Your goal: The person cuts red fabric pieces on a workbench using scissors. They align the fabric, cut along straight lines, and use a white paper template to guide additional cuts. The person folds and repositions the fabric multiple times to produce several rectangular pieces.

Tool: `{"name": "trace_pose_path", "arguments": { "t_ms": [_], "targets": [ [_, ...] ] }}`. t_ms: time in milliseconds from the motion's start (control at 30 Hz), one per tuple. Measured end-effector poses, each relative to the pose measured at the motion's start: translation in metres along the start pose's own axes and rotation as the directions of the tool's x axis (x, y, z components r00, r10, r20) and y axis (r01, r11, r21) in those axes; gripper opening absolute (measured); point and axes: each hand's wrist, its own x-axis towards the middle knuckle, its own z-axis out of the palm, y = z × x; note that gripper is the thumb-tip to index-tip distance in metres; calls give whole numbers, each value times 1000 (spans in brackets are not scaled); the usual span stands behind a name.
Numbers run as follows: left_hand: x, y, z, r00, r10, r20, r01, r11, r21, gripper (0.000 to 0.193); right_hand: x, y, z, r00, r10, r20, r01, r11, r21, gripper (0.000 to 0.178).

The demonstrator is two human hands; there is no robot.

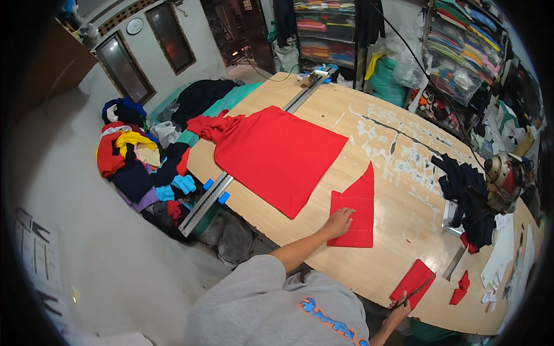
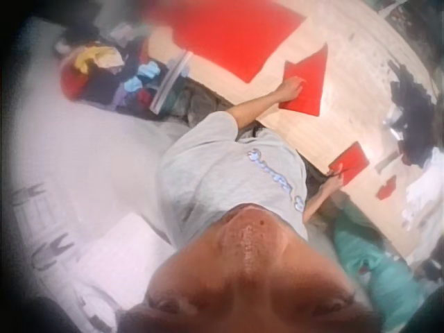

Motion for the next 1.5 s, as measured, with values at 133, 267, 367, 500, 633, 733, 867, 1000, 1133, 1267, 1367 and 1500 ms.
{"name": "trace_pose_path", "arguments": {
  "t_ms": [133,267,367,500,633,733,867,1000,1133,1267,1367,1500],
  "targets": [
    [-7,-17,27,990,134,50,-143,912,385,56,-26,6,51,998,-58,19,59,996,-62,44],
    [-3,-34,29,944,273,186,-325,866,379,63,-67,34,71,998,36,50,-31,994,-103,40],
    [7,-57,32,876,423,232,-476,836,273,65,-142,60,52,984,176,20,-171,971,-167,41],
    [4,-70,40,894,361,266,-427,864,265,67,-210,97,30,950,294,-104,-312,908,-279,45],
    [12,-70,40,913,348,216,-399,871,286,63,-260,107,20,902,395,-175,-425,883,-199,45],
    [10,-63,43,915,335,227,-391,877,281,63,-281,106,15,875,461,-149,-476,874,-92,52],
    [2,-67,44,914,351,204,-403,848,345,64,-290,100,14,900,389,-198,-431,864,-260,42],
    [-3,-71,40,901,363,240,-427,840,333,65,-288,111,13,923,356,-147,-385,852,-354,43],
    [-10,-82,19,849,418,322,-512,802,308,66,-276,79,35,923,379,-65,-368,823,-432,56],
    [1,-98,-14,704,523,481,-667,719,196,65,-265,79,49,922,387,-15,-344,801,-490,56],
    [27,-115,-47,514,588,625,-785,616,67,64,-261,66,60,916,400,40,-327,798,-506,55],
    [10,-85,-34,771,458,442,-570,806,159,69,-259,58,67,901,427,73,-341,803,-489,52]
  ]
}}
